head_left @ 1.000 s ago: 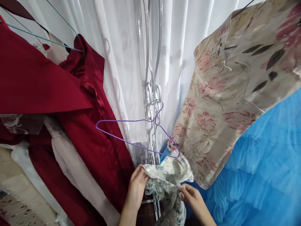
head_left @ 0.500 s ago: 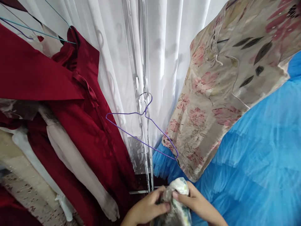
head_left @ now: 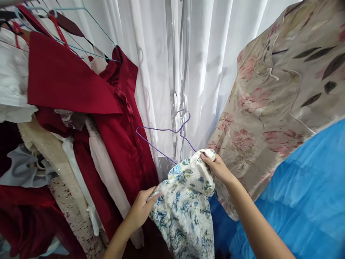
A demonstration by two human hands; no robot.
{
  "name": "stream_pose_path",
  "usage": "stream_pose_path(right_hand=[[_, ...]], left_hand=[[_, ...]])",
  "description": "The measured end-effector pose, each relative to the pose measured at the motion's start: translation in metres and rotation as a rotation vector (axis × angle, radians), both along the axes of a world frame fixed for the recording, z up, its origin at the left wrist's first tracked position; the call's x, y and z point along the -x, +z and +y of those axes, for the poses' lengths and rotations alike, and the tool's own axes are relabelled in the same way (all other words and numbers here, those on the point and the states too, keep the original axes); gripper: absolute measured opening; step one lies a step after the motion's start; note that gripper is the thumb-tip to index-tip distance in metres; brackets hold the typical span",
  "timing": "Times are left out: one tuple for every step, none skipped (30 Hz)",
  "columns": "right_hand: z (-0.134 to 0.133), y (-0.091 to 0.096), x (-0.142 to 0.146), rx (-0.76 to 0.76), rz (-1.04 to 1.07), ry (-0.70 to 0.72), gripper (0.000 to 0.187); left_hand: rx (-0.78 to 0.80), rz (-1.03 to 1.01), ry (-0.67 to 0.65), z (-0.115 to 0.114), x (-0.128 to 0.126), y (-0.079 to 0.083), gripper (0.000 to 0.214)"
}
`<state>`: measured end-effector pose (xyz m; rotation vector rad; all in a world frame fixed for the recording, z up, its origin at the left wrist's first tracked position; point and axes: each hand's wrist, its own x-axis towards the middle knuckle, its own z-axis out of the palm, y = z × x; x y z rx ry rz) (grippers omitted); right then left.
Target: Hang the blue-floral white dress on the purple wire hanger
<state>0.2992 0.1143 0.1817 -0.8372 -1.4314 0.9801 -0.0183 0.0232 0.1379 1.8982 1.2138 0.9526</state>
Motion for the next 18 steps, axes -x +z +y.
stream_pose_path(right_hand=[[0.002, -0.001, 0.004, 0.006, 0.034, 0.006, 0.030], [0.003, -0.001, 0.007, 0.019, 0.059, 0.018, 0.028], [0.002, 0.000, 0.007, 0.036, 0.072, 0.029, 0.028], [0.001, 0.003, 0.005, 0.053, 0.068, 0.037, 0.031], [0.000, 0.006, 0.001, 0.067, 0.048, 0.039, 0.035], [-0.001, 0.011, -0.004, 0.076, 0.017, 0.033, 0.039], [-0.001, 0.017, -0.009, 0.082, -0.018, 0.022, 0.042], [0.000, 0.024, -0.014, 0.090, -0.051, 0.012, 0.042], [0.001, 0.030, -0.020, 0.103, -0.076, 0.007, 0.043], [0.002, 0.036, -0.024, 0.122, -0.092, 0.010, 0.043], [0.004, 0.042, -0.029, 0.144, -0.104, 0.019, 0.044], [0.006, 0.047, -0.032, 0.162, -0.118, 0.029, 0.045], [0.007, 0.052, -0.035, 0.172, -0.134, 0.038, 0.046], [0.008, 0.056, -0.037, 0.175, -0.150, 0.042, 0.045], [0.009, 0.060, -0.037, 0.176, -0.163, 0.043, 0.045], [0.010, 0.063, -0.038, 0.176, -0.172, 0.046, 0.045], [0.011, 0.065, -0.037, 0.176, -0.177, 0.051, 0.045], [0.011, 0.068, -0.036, 0.176, -0.176, 0.055, 0.044]], left_hand=[[-0.022, 0.022, 0.021, 0.004, 0.008, 0.004, 0.041], [-0.048, 0.058, 0.038, 0.008, 0.017, 0.006, 0.042], [-0.080, 0.107, 0.052, 0.014, 0.026, 0.009, 0.042], [-0.125, 0.165, 0.054, 0.020, 0.035, 0.012, 0.043], [-0.184, 0.227, 0.038, 0.029, 0.045, 0.015, 0.043], [-0.250, 0.291, -0.002, 0.038, 0.054, 0.019, 0.042], [-0.318, 0.353, -0.053, 0.048, 0.064, 0.023, 0.039], [-0.377, 0.414, -0.109, 0.059, 0.073, 0.027, 0.036], [-0.418, 0.473, -0.157, 0.070, 0.082, 0.032, 0.031], [-0.442, 0.526, -0.185, 0.082, 0.090, 0.038, 0.026], [-0.455, 0.567, -0.184, 0.094, 0.097, 0.043, 0.024], [-0.466, 0.589, -0.162, 0.106, 0.103, 0.048, 0.024], [-0.479, 0.593, -0.128, 0.119, 0.108, 0.054, 0.025], [-0.492, 0.583, -0.091, 0.132, 0.111, 0.060, 0.027], [-0.513, 0.559, -0.048, 0.145, 0.113, 0.066, 0.029], [-0.541, 0.521, -0.001, 0.157, 0.112, 0.072, 0.030], [-0.571, 0.472, 0.043, 0.168, 0.108, 0.078, 0.030], [-0.595, 0.413, 0.080, 0.178, 0.103, 0.084, 0.030]])
